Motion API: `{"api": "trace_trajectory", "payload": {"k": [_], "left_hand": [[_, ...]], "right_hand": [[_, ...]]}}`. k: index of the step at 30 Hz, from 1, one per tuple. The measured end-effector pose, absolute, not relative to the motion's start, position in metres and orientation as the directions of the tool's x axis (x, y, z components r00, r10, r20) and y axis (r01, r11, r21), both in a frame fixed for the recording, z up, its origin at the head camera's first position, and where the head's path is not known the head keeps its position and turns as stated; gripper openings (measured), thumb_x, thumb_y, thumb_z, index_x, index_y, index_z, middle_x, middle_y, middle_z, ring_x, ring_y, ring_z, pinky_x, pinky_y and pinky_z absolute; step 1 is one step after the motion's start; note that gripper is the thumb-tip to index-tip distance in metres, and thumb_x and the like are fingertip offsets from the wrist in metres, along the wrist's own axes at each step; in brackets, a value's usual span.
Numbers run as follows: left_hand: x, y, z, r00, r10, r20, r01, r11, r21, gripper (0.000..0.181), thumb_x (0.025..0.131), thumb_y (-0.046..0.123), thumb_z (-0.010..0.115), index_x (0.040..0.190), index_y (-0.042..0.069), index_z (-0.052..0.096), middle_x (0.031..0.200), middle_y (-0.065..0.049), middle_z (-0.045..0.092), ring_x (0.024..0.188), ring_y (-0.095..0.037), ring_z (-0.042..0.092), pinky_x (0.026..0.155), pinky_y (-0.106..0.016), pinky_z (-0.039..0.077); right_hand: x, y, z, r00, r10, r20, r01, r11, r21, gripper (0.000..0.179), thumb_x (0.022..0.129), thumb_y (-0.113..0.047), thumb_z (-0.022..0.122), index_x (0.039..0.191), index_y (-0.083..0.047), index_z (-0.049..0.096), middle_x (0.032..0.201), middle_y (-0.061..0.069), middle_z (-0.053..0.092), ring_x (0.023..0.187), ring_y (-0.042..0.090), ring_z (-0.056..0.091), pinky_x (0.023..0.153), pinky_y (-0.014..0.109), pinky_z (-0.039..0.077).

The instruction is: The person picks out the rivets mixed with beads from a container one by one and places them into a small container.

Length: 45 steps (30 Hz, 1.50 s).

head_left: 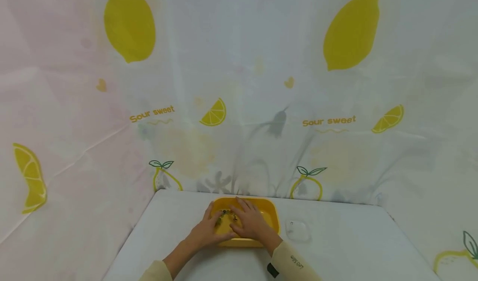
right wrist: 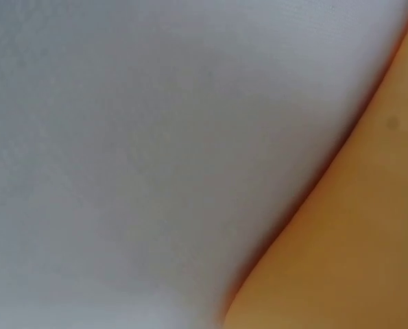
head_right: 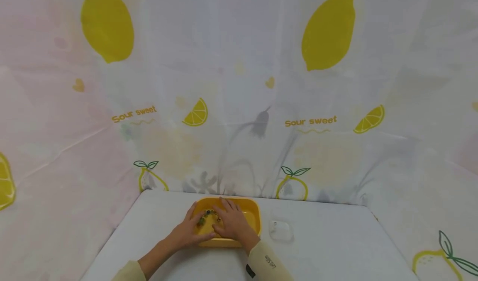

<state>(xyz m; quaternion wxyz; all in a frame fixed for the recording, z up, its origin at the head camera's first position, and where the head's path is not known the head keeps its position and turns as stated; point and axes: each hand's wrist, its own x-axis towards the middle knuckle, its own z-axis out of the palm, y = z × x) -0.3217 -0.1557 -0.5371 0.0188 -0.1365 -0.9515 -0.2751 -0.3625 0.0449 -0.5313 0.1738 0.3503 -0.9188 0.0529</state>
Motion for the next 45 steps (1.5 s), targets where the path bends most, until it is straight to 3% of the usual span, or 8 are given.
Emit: {"api": "trace_trajectory", "payload": {"k": [7, 13, 15, 17, 21, 31, 39, 45], "left_hand": [[-0.323, -0.155, -0.536, -0.964, 0.245, 0.105, 0.264, 0.812, 0.521, 0.093, 0.069, 0.075, 0.055, 0.137, 0.012, 0.044, 0.155, -0.015, 0.005, 0.082, -0.026, 0.061, 0.064, -0.044, 0.050], [-0.322, -0.156, -0.535, -0.964, 0.241, 0.108, 0.262, 0.812, 0.522, 0.094, 0.069, 0.075, 0.056, 0.137, 0.011, 0.043, 0.155, -0.015, 0.007, 0.079, -0.023, 0.060, 0.063, -0.041, 0.049], [-0.322, -0.155, -0.535, -0.965, 0.241, 0.109, 0.261, 0.813, 0.521, 0.094, 0.069, 0.075, 0.056, 0.137, 0.012, 0.043, 0.154, -0.015, 0.007, 0.086, -0.027, 0.061, 0.065, -0.042, 0.050], [-0.321, -0.154, -0.536, -0.964, 0.242, 0.111, 0.264, 0.810, 0.524, 0.095, 0.069, 0.075, 0.056, 0.138, 0.012, 0.042, 0.155, -0.016, 0.007, 0.092, -0.031, 0.061, 0.067, -0.044, 0.050], [-0.323, -0.152, -0.537, -0.959, 0.254, 0.123, 0.280, 0.804, 0.524, 0.095, 0.069, 0.077, 0.054, 0.138, 0.013, 0.042, 0.154, -0.016, 0.006, 0.104, -0.037, 0.057, 0.072, -0.048, 0.050], [-0.321, -0.156, -0.537, -0.968, 0.235, 0.089, 0.246, 0.816, 0.524, 0.094, 0.068, 0.076, 0.056, 0.137, 0.014, 0.044, 0.155, -0.012, 0.004, 0.091, -0.028, 0.061, 0.069, -0.046, 0.050], [-0.320, -0.153, -0.537, -0.966, 0.241, 0.091, 0.252, 0.806, 0.536, 0.095, 0.068, 0.076, 0.056, 0.137, 0.012, 0.044, 0.155, -0.011, 0.003, 0.097, -0.032, 0.060, 0.074, -0.048, 0.050], [-0.323, -0.156, -0.537, -0.969, 0.225, 0.100, 0.244, 0.823, 0.514, 0.095, 0.068, 0.076, 0.056, 0.137, 0.012, 0.044, 0.155, -0.012, 0.004, 0.102, -0.034, 0.059, 0.076, -0.048, 0.050]], "right_hand": [[-0.363, 0.045, -0.526, -0.671, -0.625, 0.399, -0.683, 0.730, -0.003, 0.051, 0.088, -0.046, 0.053, 0.132, -0.022, 0.050, 0.148, 0.008, 0.033, 0.127, 0.026, 0.042, 0.099, 0.047, 0.040], [-0.367, 0.045, -0.534, -0.634, -0.615, 0.469, -0.707, 0.706, -0.032, 0.040, 0.085, -0.040, 0.059, 0.116, -0.015, 0.061, 0.131, 0.010, 0.052, 0.118, 0.026, 0.051, 0.095, 0.044, 0.044], [-0.368, 0.045, -0.535, -0.625, -0.611, 0.486, -0.724, 0.686, -0.069, 0.038, 0.085, -0.037, 0.061, 0.112, -0.011, 0.063, 0.124, 0.012, 0.057, 0.112, 0.027, 0.054, 0.091, 0.044, 0.045], [-0.368, 0.045, -0.534, -0.637, -0.598, 0.486, -0.725, 0.678, -0.117, 0.038, 0.085, -0.034, 0.062, 0.111, -0.007, 0.063, 0.119, 0.014, 0.059, 0.106, 0.027, 0.057, 0.087, 0.042, 0.048], [-0.365, 0.047, -0.527, -0.728, -0.553, 0.406, -0.678, 0.670, -0.302, 0.036, 0.084, -0.025, 0.065, 0.111, -0.002, 0.062, 0.111, 0.014, 0.061, 0.099, 0.026, 0.059, 0.084, 0.040, 0.049], [-0.371, 0.028, -0.533, -0.882, -0.445, 0.158, -0.437, 0.645, -0.627, 0.030, 0.080, -0.015, 0.070, 0.106, -0.001, 0.066, 0.099, 0.012, 0.065, 0.085, 0.021, 0.060, 0.072, 0.032, 0.051], [-0.374, 0.023, -0.538, -0.947, -0.301, 0.112, -0.300, 0.706, -0.641, 0.026, 0.073, -0.013, 0.076, 0.095, -0.004, 0.067, 0.090, 0.005, 0.064, 0.079, 0.017, 0.056, 0.071, 0.036, 0.049], [-0.377, 0.020, -0.539, -0.959, -0.266, 0.096, -0.258, 0.684, -0.683, 0.030, 0.073, -0.014, 0.076, 0.099, -0.005, 0.065, 0.096, 0.007, 0.062, 0.083, 0.019, 0.055, 0.073, 0.037, 0.047]]}}
